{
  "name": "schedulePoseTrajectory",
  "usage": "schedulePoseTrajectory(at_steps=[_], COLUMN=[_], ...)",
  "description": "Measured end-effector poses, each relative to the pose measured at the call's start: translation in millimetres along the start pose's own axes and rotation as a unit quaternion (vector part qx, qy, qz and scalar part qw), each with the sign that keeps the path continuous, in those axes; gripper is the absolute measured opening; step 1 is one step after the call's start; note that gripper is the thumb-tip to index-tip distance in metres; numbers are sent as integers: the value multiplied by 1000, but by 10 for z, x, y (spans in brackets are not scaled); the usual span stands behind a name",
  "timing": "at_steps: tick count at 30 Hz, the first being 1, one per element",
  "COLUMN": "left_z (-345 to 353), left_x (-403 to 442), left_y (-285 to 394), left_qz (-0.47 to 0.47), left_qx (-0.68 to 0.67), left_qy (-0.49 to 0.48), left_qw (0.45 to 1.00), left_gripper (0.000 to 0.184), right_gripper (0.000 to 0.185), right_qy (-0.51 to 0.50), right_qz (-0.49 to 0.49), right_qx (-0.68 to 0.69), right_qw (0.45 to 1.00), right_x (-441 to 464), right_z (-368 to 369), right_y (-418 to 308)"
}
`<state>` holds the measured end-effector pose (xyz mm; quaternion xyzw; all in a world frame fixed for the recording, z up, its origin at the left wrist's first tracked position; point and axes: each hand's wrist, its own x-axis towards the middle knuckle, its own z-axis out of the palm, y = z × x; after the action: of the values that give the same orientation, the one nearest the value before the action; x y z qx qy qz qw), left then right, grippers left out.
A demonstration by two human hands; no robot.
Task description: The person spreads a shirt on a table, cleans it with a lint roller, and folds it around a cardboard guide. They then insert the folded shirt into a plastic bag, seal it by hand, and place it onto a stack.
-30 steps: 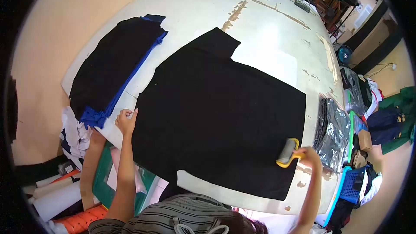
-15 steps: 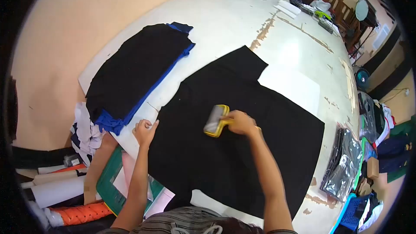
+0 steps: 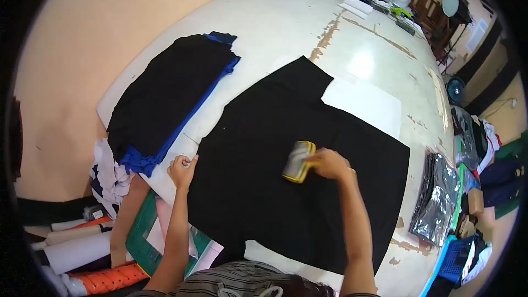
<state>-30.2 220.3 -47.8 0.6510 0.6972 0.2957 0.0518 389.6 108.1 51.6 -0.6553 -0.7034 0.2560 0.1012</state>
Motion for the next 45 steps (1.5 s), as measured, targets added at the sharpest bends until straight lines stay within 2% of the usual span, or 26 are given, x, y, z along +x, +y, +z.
schedulePoseTrajectory(at_steps=[1, 2, 3, 4, 5, 7, 9, 10, 12, 13, 15, 16, 17, 19, 20, 22, 24, 27, 30, 33, 35, 37, 38, 40, 42, 45], left_z=[1, -3, -19, -11, 3, 11, 18, 21, 12, 24, -5, 20, 19, -1, -17, 7, -6, -28, -55, -25, -28, 22, 42, 35, 41, 30], left_x=[-4, -7, -10, -14, -17, -28, -40, -48, -37, -29, -28, -15, 5, -5, -6, 3, 15, 31, 26, 23, 16, 0, -2, -6, -10, -14], left_y=[-6, 3, 28, 33, 32, 24, 36, 50, 42, 16, 52, -4, 8, 25, 41, 1, 23, 52, 65, 45, 43, -30, -44, -21, -25, -1], left_qz=[-2, -4, -2, -2, -1, 6, 9, 9, 11, 10, 9, 9, 8, 6, 3, -4, -13, -15, -9, -14, -7, 1, 3, 2, 5, 0], left_qx=[-1, -2, 8, 14, 20, 18, 23, 22, 19, 15, 7, 1, 0, -3, -7, -24, -18, -18, -22, -24, -19, -19, -19, -20, -18, -14], left_qy=[-1, -2, -2, 1, 5, 11, 16, 14, 15, 11, 15, 6, 8, 9, 9, 4, 3, -2, -4, 1, 2, 9, 9, 8, 7, 2], left_qw=[1000, 1000, 1000, 1000, 1000, 1000, 1000, 1000, 1000, 1000, 1000, 1000, 1000, 1000, 1000, 1000, 1000, 1000, 1000, 1000, 1000, 1000, 1000, 1000, 1000, 1000], left_gripper=[34, 34, 35, 35, 35, 35, 35, 35, 34, 34, 33, 32, 31, 30, 30, 30, 29, 28, 29, 29, 29, 29, 28, 28, 28, 29], right_gripper=[47, 45, 45, 47, 48, 46, 45, 44, 41, 42, 42, 43, 45, 44, 41, 46, 42, 41, 43, 49, 50, 50, 46, 44, 46, 48], right_qy=[-4, -9, 12, 15, -24, 12, 6, 28, 48, 51, 84, 63, 102, 94, 118, 113, 169, 197, 179, 189, 141, 154, 84, 99, 88, 67], right_qz=[114, 129, 161, 257, 340, 404, 411, 415, 313, 306, 197, 219, 124, 119, 75, 112, 64, 114, 97, 39, 77, 51, 142, 189, 253, 432], right_qx=[37, -75, -105, -78, -120, -77, -102, -38, 8, 74, 54, 106, 78, 127, 137, 163, 145, 153, 181, 130, 150, 145, 147, 144, 46, 89], right_qw=[993, 989, 981, 963, 932, 911, 906, 908, 949, 948, 975, 968, 984, 980, 981, 974, 973, 962, 962, 973, 975, 976, 975, 966, 962, 895], right_x=[-400, -830, -1248, -1638, -1894, -2280, -2349, -2298, -2078, -1800, -1157, -773, -386, 395, 796, 1516, 2139, 2541, 2593, 2150, 1471, 640, 172, -764, -1666, -2556], right_z=[-98, -198, -271, -265, -376, -414, -419, -414, -310, -310, -258, -283, -151, -92, -14, 75, 264, 279, 322, 352, 207, 92, -86, -124, -124, -176], right_y=[226, 470, 662, 926, 877, 916, 882, 871, 1037, 939, 762, 557, 583, 285, 201, -26, -111, -456, -393, -117, 6, 219, 215, 509, 797, 789])
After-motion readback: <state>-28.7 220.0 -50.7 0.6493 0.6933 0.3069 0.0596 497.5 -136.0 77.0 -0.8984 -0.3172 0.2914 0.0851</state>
